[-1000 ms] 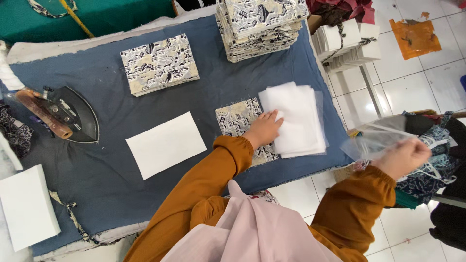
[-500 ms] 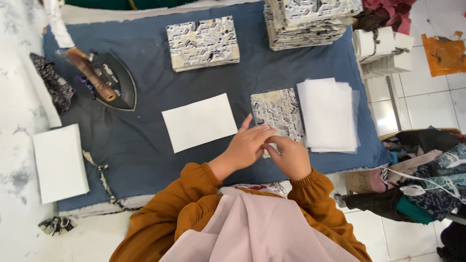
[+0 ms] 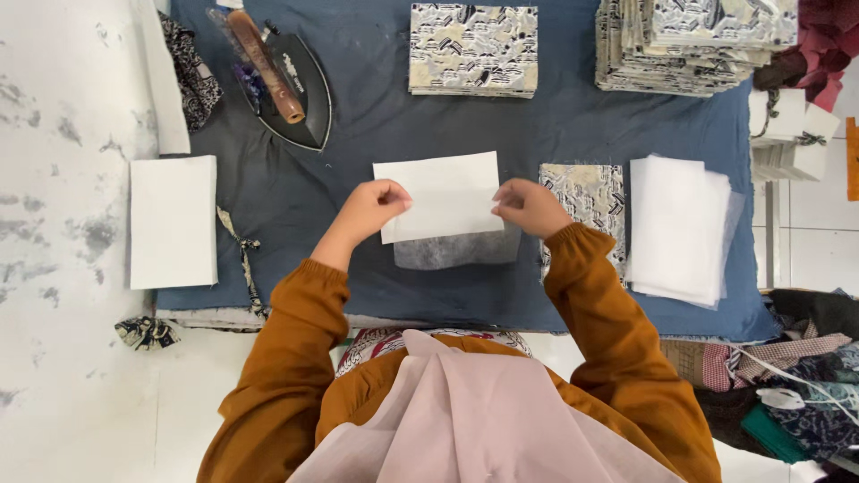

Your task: The person repeatedly places a white sheet on a patterned fabric piece, folds the fabric over the sheet, and stacks the folded unit. The person continues this one-at-a-time folding and stacking process throughout the clip.

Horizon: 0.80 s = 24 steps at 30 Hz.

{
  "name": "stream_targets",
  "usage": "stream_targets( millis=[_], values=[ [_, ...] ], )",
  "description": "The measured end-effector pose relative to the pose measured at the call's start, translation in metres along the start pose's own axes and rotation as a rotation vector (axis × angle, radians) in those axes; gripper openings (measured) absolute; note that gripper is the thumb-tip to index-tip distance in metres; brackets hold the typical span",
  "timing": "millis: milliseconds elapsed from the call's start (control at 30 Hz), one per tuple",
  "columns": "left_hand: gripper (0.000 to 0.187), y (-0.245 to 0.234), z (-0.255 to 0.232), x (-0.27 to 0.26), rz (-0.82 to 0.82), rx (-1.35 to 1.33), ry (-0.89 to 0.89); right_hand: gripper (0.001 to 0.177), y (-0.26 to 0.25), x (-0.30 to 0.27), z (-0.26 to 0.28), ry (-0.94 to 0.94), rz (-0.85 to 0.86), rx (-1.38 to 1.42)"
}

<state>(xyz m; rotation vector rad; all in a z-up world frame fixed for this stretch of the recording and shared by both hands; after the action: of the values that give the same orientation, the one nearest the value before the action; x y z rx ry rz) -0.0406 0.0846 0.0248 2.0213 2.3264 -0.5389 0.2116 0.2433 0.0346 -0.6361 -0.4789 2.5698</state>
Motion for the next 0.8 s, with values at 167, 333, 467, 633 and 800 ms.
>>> stream_targets(
  millis=[167, 333, 467, 633, 800],
  values=[
    [0.028, -0.027, 0.047, 0.036, -0.189, 0.056, -0.146, 0.034, -0.001, 0.051, -0.039, 0.209, -0.163, 0.104],
    [0.035, -0.039, 0.057, 0.035, -0.400, 0.201, -0.153, 0.036, 0.001, 0.060, -0.056, 0.270, -0.334, 0.025],
    [0.035, -0.040, 0.058, 0.031, -0.451, 0.272, -0.298, 0.041, -0.001, 0.061, -0.057, 0.295, -0.425, -0.065],
    [0.035, -0.040, 0.048, 0.030, -0.483, 0.345, -0.356, 0.045, -0.004, 0.066, -0.054, 0.341, -0.447, -0.116],
    [0.045, -0.044, 0.022, 0.015, -0.683, 0.524, -0.054, 0.055, -0.009, 0.050, -0.040, 0.151, -0.604, -0.209]
  ],
)
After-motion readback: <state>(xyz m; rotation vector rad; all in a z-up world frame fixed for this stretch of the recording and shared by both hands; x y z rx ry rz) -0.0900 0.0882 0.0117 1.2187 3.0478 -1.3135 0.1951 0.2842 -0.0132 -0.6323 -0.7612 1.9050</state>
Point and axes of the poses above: each hand's wrist, its own x-axis towards the middle knuckle, its own y-axis out of the palm, z = x × y, the point moved 8 cm from there along x, towards the middle knuckle, and after that the axes turned 6 degrees about z, right-handed, at the moved point
